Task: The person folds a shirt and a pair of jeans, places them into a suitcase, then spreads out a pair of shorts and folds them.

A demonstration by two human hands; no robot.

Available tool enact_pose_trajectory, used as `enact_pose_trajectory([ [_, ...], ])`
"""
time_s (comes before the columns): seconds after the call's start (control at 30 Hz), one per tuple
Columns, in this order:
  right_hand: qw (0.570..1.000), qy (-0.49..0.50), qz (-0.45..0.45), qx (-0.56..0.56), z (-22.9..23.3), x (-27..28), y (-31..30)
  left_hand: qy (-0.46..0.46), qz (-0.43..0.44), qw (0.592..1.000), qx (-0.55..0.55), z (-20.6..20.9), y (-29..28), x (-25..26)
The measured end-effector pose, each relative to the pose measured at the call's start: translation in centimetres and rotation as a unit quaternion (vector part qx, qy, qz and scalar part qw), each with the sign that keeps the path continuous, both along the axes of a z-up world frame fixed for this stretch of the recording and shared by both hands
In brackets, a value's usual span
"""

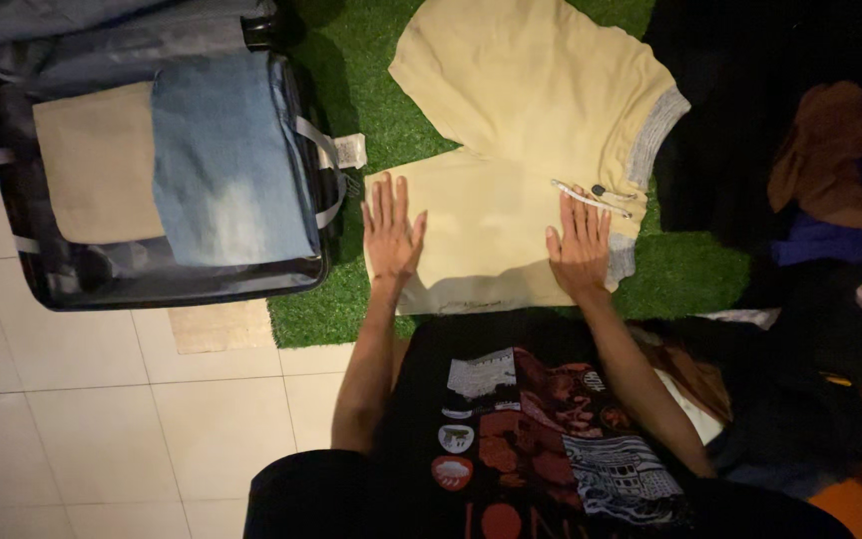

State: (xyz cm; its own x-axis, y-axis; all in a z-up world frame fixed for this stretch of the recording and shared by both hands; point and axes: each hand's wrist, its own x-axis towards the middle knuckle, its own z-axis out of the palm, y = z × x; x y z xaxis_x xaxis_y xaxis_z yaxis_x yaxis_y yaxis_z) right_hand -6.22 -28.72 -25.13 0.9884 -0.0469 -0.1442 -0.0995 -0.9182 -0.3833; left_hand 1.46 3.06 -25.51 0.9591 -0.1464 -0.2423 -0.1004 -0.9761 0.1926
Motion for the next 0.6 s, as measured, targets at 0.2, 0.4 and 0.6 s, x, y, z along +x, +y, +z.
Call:
enact_pose_trajectory([
  [0.2,0.996,-0.088,0.006,-0.006,-3.3,-0.4,0.6,-0.031,0.033,0.998,0.051,0.4,-2.9,-0.5],
  [0.4,0.985,-0.084,0.106,0.103,-5.8,-1.3,5.7,-0.049,-0.102,0.992,-0.048,-1.4,-11.5,-4.9],
  [0.6,0.996,-0.015,0.089,0.006,-1.8,-2.6,3.2,0.011,-0.043,0.999,0.002,-0.9,-5.1,-6.1],
])
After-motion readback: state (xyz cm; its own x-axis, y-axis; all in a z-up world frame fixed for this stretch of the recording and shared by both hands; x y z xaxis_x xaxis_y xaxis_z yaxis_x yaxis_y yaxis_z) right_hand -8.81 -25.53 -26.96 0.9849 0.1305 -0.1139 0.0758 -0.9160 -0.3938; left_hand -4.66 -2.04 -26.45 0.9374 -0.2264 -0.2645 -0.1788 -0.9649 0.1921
